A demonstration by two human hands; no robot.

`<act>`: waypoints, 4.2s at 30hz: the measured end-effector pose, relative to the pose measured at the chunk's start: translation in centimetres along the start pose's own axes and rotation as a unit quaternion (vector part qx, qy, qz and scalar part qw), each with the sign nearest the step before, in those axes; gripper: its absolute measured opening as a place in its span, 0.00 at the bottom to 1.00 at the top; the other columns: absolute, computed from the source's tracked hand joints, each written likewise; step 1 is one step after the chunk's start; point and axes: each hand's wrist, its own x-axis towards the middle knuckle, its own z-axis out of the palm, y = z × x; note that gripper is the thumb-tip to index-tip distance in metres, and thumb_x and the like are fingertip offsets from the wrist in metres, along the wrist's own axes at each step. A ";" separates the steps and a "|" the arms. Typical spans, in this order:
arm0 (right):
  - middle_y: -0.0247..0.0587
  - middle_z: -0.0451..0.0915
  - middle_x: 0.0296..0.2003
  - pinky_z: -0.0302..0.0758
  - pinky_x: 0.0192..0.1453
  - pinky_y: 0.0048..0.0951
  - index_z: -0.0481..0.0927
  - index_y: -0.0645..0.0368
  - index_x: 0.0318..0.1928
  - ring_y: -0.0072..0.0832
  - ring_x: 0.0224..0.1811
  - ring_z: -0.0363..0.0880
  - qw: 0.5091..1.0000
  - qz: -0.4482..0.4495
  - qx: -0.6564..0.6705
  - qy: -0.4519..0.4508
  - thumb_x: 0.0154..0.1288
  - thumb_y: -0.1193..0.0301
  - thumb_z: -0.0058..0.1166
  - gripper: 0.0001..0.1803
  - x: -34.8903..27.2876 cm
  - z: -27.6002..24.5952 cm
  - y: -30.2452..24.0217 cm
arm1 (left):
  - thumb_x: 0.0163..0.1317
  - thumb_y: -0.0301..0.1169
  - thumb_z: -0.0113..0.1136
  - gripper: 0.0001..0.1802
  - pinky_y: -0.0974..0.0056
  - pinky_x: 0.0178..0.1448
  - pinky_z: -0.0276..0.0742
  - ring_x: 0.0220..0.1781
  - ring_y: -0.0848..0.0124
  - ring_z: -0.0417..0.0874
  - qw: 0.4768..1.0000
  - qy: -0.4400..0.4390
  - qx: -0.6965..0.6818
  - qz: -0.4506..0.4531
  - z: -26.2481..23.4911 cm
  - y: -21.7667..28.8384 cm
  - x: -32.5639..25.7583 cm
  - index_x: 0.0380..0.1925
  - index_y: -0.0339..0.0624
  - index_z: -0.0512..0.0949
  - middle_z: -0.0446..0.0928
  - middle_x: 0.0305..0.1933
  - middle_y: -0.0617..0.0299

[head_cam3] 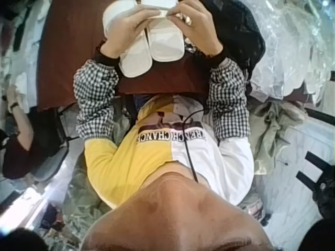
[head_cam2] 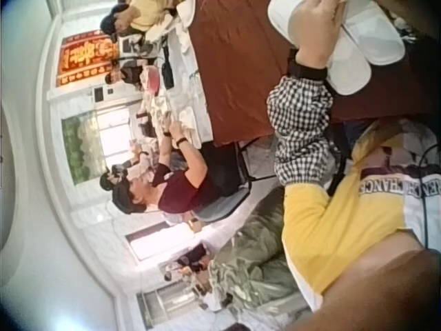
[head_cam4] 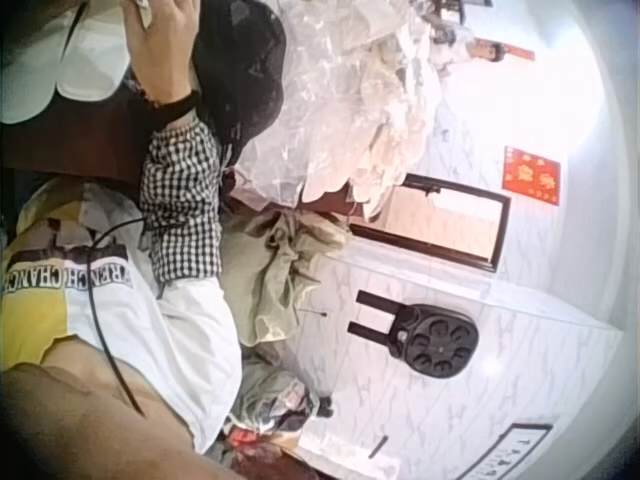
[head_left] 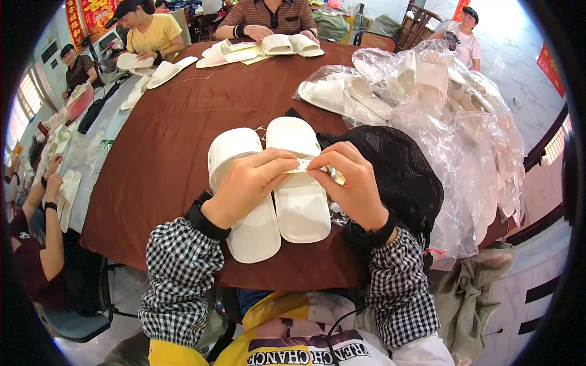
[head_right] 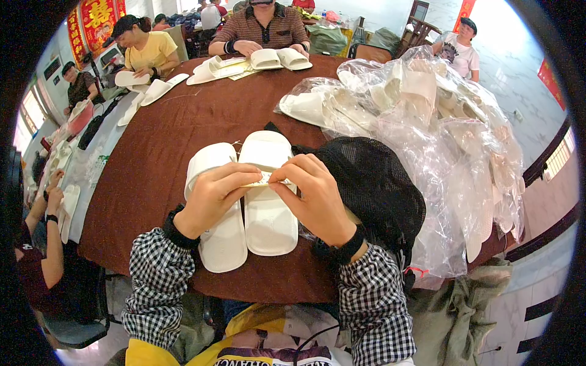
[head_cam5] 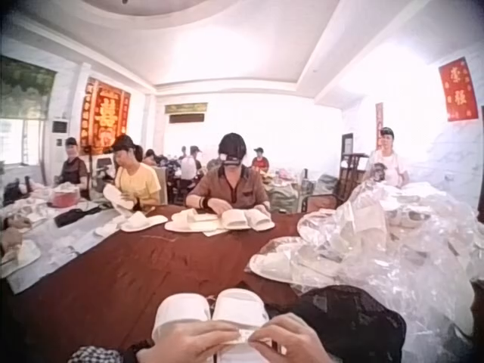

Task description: Labeling white slippers with size stickers and organizing them into bags in a factory setting.

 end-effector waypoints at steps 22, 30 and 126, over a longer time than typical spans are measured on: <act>0.50 0.78 0.34 0.77 0.39 0.35 0.76 0.64 0.38 0.41 0.34 0.81 0.976 0.116 0.044 -0.180 0.65 0.78 0.56 0.04 -0.9 0.5 -0.2 | 0.58 0.17 0.63 0.14 0.61 0.49 0.82 0.47 0.58 0.86 0.974 0.213 0.065 -0.034 -2.2 -1.7 0.5 0.44 0.39 0.82 0.83 0.47 0.57; 0.49 0.78 0.31 0.76 0.36 0.36 0.76 0.65 0.36 0.43 0.31 0.80 0.979 0.058 -0.020 -0.193 0.62 0.77 0.57 0.04 -0.8 1.4 0.9 | 0.59 0.17 0.63 0.15 0.63 0.53 0.82 0.50 0.62 0.86 0.982 0.170 0.044 -0.064 -1.9 -1.7 -0.1 0.46 0.39 0.82 0.83 0.49 0.56; 0.42 0.80 0.40 0.80 0.41 0.37 0.82 0.60 0.48 0.40 0.41 0.81 0.961 0.008 -0.175 -0.212 0.61 0.78 0.54 0.14 -3.0 0.4 -2.4 | 0.61 0.21 0.63 0.12 0.61 0.50 0.83 0.47 0.59 0.86 0.986 0.142 0.061 -0.062 -1.4 -2.2 -0.4 0.45 0.39 0.82 0.83 0.47 0.57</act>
